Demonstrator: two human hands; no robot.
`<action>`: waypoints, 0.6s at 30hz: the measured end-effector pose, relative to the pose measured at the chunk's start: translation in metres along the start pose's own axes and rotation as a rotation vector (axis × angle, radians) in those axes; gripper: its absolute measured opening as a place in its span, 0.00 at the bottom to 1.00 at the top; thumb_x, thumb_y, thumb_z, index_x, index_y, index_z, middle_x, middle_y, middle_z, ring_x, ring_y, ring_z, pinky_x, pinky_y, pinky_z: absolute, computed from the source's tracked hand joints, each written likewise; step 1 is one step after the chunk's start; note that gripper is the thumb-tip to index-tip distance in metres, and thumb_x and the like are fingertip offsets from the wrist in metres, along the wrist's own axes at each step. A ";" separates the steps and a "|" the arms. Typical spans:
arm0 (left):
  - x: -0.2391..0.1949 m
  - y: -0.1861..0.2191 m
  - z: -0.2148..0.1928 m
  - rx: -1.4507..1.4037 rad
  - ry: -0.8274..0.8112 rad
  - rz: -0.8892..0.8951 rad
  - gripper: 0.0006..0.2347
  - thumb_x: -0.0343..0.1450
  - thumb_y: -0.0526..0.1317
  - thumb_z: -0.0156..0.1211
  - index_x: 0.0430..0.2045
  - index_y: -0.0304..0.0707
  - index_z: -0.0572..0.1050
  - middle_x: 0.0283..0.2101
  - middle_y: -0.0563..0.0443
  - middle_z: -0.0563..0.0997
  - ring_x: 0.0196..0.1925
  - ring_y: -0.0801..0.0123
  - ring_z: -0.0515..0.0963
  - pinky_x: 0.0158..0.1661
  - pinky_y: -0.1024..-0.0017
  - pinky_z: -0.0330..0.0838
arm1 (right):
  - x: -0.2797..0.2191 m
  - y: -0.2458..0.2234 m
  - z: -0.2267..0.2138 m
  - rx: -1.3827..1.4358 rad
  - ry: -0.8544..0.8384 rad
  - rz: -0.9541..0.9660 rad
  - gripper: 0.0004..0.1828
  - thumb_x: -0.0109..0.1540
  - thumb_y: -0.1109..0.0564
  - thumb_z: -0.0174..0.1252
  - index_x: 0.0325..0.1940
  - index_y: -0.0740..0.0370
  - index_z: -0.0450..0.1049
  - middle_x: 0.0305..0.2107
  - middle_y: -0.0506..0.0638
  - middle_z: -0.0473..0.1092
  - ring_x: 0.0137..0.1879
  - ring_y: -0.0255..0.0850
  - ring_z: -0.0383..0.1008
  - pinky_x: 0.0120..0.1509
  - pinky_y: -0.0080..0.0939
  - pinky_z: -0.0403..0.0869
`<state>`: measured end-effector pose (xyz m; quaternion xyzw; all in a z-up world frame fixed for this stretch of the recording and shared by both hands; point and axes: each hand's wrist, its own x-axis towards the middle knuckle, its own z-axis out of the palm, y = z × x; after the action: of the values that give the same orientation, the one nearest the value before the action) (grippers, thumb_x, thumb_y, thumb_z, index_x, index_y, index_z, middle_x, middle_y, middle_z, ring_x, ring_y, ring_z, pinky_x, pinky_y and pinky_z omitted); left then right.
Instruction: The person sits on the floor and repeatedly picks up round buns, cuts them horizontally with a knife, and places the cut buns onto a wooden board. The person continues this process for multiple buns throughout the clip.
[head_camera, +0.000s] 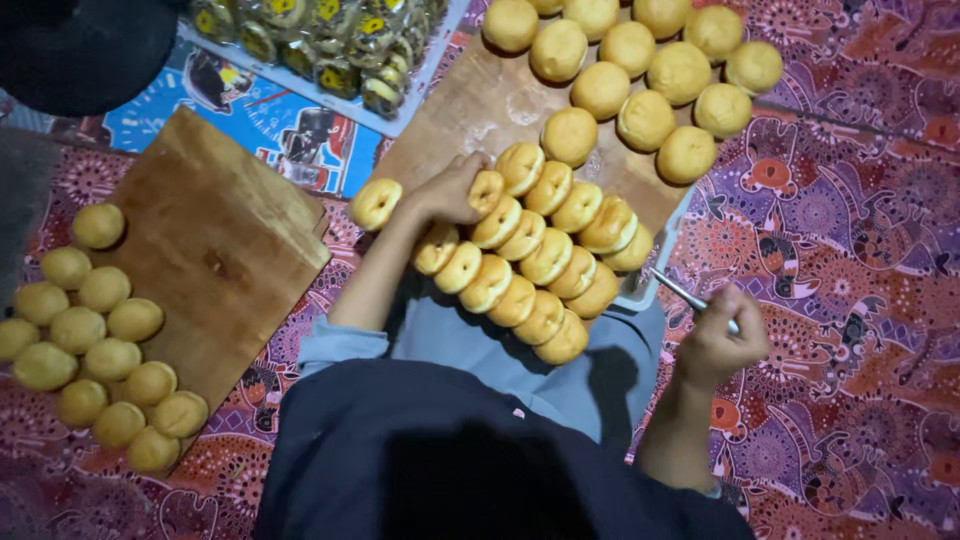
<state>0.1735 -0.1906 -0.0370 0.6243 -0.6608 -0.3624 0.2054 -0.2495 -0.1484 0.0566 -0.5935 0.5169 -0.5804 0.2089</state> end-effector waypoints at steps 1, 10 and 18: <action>0.006 -0.004 0.002 0.013 -0.060 -0.047 0.35 0.57 0.40 0.70 0.61 0.36 0.62 0.58 0.28 0.70 0.60 0.41 0.72 0.61 0.61 0.68 | 0.001 0.003 -0.008 0.001 0.022 0.057 0.19 0.76 0.60 0.54 0.31 0.71 0.71 0.25 0.50 0.68 0.29 0.33 0.65 0.34 0.36 0.64; -0.025 0.004 -0.003 0.104 0.072 -0.005 0.34 0.59 0.37 0.69 0.62 0.32 0.65 0.60 0.27 0.69 0.63 0.37 0.69 0.63 0.57 0.63 | -0.004 0.013 -0.024 -0.023 0.050 0.151 0.22 0.76 0.57 0.55 0.28 0.66 0.66 0.21 0.47 0.65 0.26 0.32 0.63 0.31 0.35 0.59; -0.248 -0.125 0.035 -0.713 1.077 -0.309 0.14 0.74 0.28 0.55 0.54 0.35 0.73 0.52 0.47 0.79 0.53 0.68 0.80 0.53 0.71 0.75 | -0.024 0.012 -0.001 0.099 -0.089 0.177 0.19 0.76 0.58 0.55 0.30 0.66 0.67 0.25 0.45 0.65 0.29 0.31 0.62 0.33 0.35 0.61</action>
<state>0.2662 0.0637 -0.1070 0.6998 -0.2083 -0.2215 0.6464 -0.2494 -0.1322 0.0350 -0.5595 0.5282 -0.5577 0.3113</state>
